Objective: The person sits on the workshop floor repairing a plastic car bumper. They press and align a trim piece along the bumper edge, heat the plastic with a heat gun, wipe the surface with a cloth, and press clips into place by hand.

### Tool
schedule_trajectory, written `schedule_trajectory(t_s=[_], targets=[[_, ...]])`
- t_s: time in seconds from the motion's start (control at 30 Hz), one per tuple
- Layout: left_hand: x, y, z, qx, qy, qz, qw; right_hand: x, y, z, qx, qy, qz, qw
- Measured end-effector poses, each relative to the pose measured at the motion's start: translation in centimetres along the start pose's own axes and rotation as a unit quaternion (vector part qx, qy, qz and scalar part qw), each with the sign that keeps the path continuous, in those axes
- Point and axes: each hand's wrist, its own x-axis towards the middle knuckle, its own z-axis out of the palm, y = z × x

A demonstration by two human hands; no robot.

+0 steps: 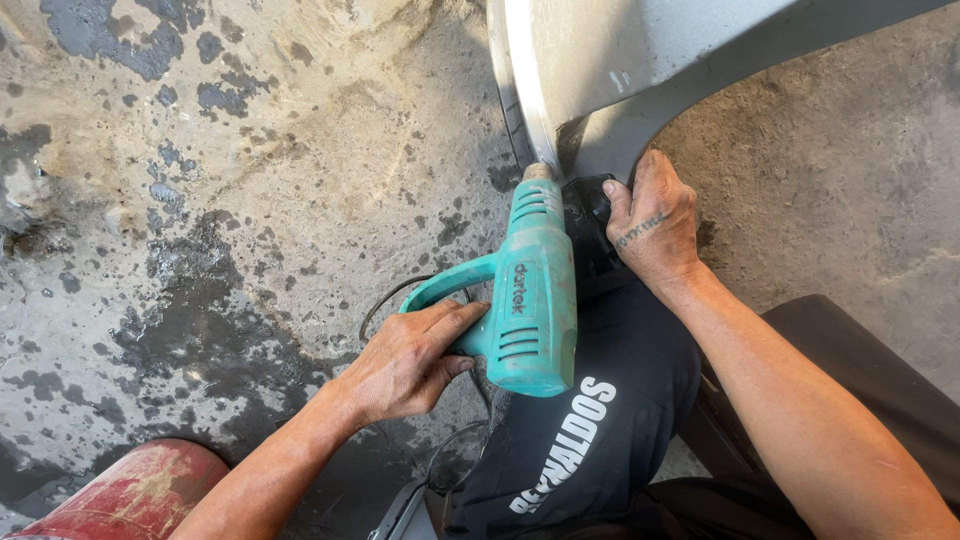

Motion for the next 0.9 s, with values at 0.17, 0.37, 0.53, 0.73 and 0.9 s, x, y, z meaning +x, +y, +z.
schedule_trajectory(t_s=[0.17, 0.37, 0.53, 0.73, 0.9], targets=[[0.48, 0.49, 0.37, -0.009, -0.044, -0.020, 0.999, 0.07, -0.01, -0.02, 0.006, 0.013, -0.012, 1.000], [0.78, 0.57, 0.60, -0.011, -0.048, -0.018, 0.999, -0.10, 0.31, 0.07, 0.005, 0.011, -0.001, 1.000], [0.52, 0.16, 0.59, -0.012, -0.034, -0.012, 0.999, -0.08, 0.43, 0.18, -0.002, 0.004, 0.005, 1.000], [0.60, 0.23, 0.60, -0.010, -0.037, -0.007, 0.999, 0.20, 0.07, 0.09, -0.005, 0.015, -0.009, 1.000], [0.96, 0.72, 0.31, -0.019, -0.017, 0.017, 1.000, 0.23, -0.09, -0.10, 0.000, 0.011, -0.003, 1.000]])
